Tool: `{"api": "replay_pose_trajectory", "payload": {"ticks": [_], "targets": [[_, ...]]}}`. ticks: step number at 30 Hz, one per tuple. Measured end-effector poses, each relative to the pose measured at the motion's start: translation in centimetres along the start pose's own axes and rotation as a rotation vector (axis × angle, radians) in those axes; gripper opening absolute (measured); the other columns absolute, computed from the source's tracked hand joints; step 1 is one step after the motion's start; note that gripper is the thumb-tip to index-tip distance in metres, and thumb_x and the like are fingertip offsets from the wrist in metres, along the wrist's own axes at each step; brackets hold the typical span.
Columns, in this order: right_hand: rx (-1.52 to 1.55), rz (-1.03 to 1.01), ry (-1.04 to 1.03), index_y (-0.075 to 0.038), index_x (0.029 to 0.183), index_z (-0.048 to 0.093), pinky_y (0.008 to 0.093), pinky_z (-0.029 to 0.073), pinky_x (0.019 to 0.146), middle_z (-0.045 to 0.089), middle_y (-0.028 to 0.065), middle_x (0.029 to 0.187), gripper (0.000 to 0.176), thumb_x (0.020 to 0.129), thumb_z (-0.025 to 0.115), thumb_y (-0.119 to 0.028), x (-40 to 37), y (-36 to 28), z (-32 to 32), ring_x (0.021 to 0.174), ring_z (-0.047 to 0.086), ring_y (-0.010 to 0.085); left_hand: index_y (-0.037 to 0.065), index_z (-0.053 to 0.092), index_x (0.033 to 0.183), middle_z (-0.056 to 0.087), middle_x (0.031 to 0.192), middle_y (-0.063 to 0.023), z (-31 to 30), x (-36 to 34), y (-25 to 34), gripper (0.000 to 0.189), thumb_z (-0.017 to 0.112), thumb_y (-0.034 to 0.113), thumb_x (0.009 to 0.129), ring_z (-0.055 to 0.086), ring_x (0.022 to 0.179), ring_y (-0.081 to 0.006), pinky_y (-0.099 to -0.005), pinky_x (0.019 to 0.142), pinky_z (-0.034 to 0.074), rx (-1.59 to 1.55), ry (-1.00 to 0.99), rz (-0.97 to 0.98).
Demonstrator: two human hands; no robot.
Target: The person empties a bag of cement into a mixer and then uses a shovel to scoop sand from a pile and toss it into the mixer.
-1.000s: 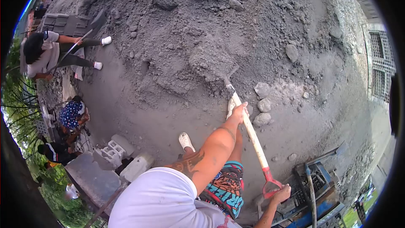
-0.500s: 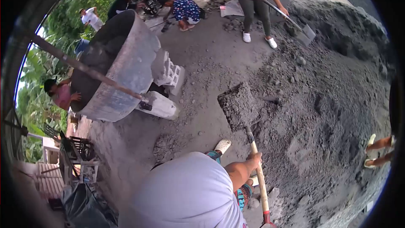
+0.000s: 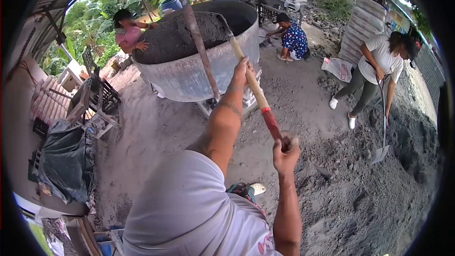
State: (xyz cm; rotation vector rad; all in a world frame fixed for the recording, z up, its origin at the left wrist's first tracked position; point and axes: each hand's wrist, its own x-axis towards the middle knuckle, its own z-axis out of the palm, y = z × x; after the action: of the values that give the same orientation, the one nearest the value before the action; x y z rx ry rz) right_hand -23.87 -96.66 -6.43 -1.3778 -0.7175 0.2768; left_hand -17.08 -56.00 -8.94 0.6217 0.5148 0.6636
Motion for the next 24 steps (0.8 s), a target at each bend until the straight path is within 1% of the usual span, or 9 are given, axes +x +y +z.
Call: {"api": "replay_pose_trajectory", "payload": {"ticks": [1, 6, 9, 13, 15, 17, 19, 21, 24], "targets": [[-0.091, -0.217, 0.026, -0.001, 0.106, 0.057, 0.0209, 0.039, 0.059, 0.056, 0.0, 0.079, 0.018, 0.089, 0.06, -0.005, -0.8, -2.1, 2.3, 0.066, 0.047, 0.0046, 0.016, 0.045, 0.07, 0.043, 0.056, 0.002, -1.1, -0.2, 1.0, 0.035, 0.063, 0.037, 0.092, 0.046, 0.048, -0.0158, -0.0346, 0.048, 0.042, 0.015, -0.02, -0.02], [-0.267, -0.007, 0.113, 0.001, 0.102, 0.06, 0.0255, 0.046, 0.061, 0.061, 0.0017, 0.074, 0.015, 0.088, 0.061, -0.005, -11.0, 0.0, -0.3, 0.069, 0.056, 0.01, 0.016, 0.053, 0.085, 0.049, 0.061, 0.0028, -3.2, -7.3, -3.5, 0.027, 0.069, 0.038, 0.087, 0.05, 0.053, -0.0149, -0.0348, 0.052, 0.046, 0.046, -0.109, -0.096], [0.241, 0.133, 0.413, 0.001, 0.097, 0.057, 0.0248, 0.043, 0.049, 0.057, 0.0038, 0.07, 0.017, 0.097, 0.053, -0.015, -21.0, 1.8, -4.0, 0.053, 0.052, 0.009, 0.014, 0.052, 0.103, 0.056, 0.07, -0.0005, -2.9, -14.1, -10.1, 0.032, 0.07, 0.037, 0.088, 0.054, 0.054, -0.0161, -0.0357, 0.052, 0.047, -0.065, -0.255, -0.163], [0.482, 0.432, 0.83, -0.002, 0.099, 0.056, 0.0308, 0.052, 0.05, 0.054, 0.0043, 0.072, 0.029, 0.094, 0.049, -0.03, -37.5, -2.8, -7.6, 0.062, 0.059, 0.0153, 0.016, 0.05, 0.077, 0.049, 0.059, 0.0007, -7.0, -23.3, -27.1, 0.025, 0.07, 0.028, 0.087, 0.048, 0.05, -0.0162, -0.0339, 0.05, 0.043, -0.069, -0.212, -0.552], [0.018, 0.531, 1.097, -0.001, 0.101, 0.058, 0.034, 0.055, 0.055, 0.059, 0.0069, 0.084, 0.026, 0.092, 0.053, -0.025, -46.8, -2.4, -8.1, 0.072, 0.059, 0.0155, 0.014, 0.047, 0.072, 0.047, 0.057, -0.0006, -9.6, -31.1, -36.8, 0.023, 0.065, 0.019, 0.087, 0.047, 0.049, -0.0189, -0.0367, 0.048, 0.043, 0.129, 0.007, -0.735], [-0.261, 0.441, 1.239, 0.001, 0.103, 0.061, 0.0281, 0.057, 0.068, 0.061, 0.0097, 0.099, 0.022, 0.094, 0.055, -0.018, -54.1, -6.5, -6.8, 0.083, 0.061, 0.0162, 0.012, 0.048, 0.073, 0.047, 0.057, -0.001, -12.7, -40.6, -45.0, 0.02, 0.062, 0.016, 0.086, 0.048, 0.047, -0.0187, -0.0363, 0.045, 0.044, 0.343, -0.03, -0.853], [-0.457, 0.403, 1.197, 0.001, 0.098, 0.064, 0.0324, 0.055, 0.077, 0.063, 0.0132, 0.105, 0.019, 0.094, 0.056, -0.017, -56.7, -14.3, -5.2, 0.088, 0.061, 0.0165, 0.011, 0.048, 0.075, 0.047, 0.057, -0.0015, -15.1, -49.3, -51.2, 0.016, 0.06, 0.012, 0.085, 0.048, 0.045, -0.0169, -0.0331, 0.043, 0.046, 0.617, 0.138, -1.096], [-0.664, 0.57, 1.208, 0.0, 0.089, 0.066, 0.0371, 0.053, 0.083, 0.067, 0.0143, 0.099, 0.019, 0.093, 0.058, -0.017, -60.2, -20.1, -3.8, 0.081, 0.065, 0.0175, 0.011, 0.048, 0.076, 0.046, 0.057, -0.0016, -15.8, -57.8, -54.9, 0.014, 0.059, 0.011, 0.085, 0.048, 0.044, -0.0157, -0.0308, 0.042, 0.046, 0.681, 0.147, -1.332], [-0.752, 0.449, 1.093, -0.004, 0.077, 0.067, 0.044, 0.053, 0.087, 0.065, 0.0061, 0.063, 0.02, 0.091, 0.061, -0.017, -59.5, -24.3, -2.0, 0.057, 0.064, 0.0189, 0.011, 0.047, 0.08, 0.048, 0.06, -0.0018, -16.1, -64.9, -57.6, 0.012, 0.058, 0.009, 0.086, 0.049, 0.045, -0.0138, -0.032, 0.044, 0.048, 0.722, 0.057, -1.552]]}}
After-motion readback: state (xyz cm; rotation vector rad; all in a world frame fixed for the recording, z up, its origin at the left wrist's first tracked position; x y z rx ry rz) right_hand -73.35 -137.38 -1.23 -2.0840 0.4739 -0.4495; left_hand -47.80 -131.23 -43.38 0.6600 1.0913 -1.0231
